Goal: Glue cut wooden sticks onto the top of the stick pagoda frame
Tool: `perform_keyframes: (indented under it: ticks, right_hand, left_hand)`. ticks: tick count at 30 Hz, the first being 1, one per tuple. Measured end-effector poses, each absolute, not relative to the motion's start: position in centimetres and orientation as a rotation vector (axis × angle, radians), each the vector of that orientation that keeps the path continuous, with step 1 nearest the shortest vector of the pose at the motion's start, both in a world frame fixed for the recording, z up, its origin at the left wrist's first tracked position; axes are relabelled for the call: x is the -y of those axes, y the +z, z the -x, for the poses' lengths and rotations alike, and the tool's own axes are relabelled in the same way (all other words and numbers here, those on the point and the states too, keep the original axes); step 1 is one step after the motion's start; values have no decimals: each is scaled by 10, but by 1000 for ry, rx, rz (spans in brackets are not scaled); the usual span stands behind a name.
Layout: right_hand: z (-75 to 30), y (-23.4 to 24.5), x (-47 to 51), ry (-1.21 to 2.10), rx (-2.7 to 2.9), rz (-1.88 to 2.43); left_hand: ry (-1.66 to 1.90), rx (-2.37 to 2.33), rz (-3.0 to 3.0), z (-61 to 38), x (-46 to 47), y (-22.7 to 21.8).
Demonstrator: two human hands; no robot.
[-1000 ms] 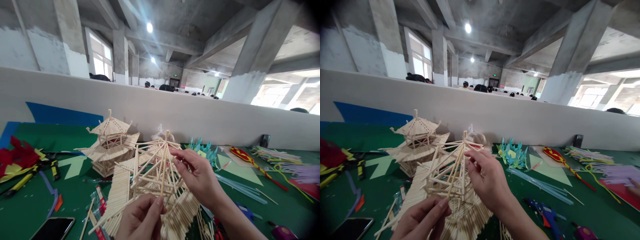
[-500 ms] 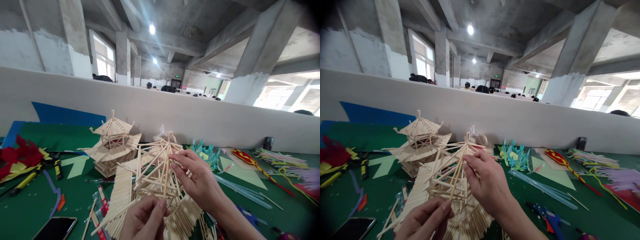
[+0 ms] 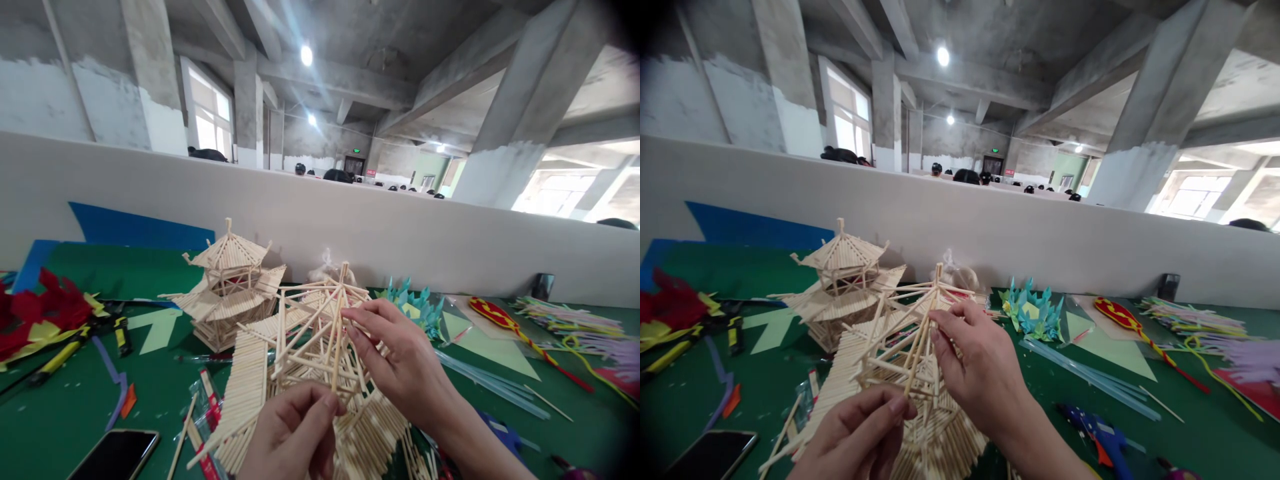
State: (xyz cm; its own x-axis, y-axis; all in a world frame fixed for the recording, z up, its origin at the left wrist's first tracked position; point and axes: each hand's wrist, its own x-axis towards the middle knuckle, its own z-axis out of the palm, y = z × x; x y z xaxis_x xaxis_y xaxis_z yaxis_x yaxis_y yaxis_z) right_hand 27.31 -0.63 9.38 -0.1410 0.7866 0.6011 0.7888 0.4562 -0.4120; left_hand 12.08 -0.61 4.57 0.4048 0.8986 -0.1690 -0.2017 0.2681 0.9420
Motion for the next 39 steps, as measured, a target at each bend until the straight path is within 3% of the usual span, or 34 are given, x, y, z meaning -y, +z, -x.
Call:
perform_keyframes:
  ticks: [39]
  right_hand:
    - [-271, 92, 12, 48, 1920, 1335]
  left_hand:
    - [917, -857, -1111, -121, 0, 48]
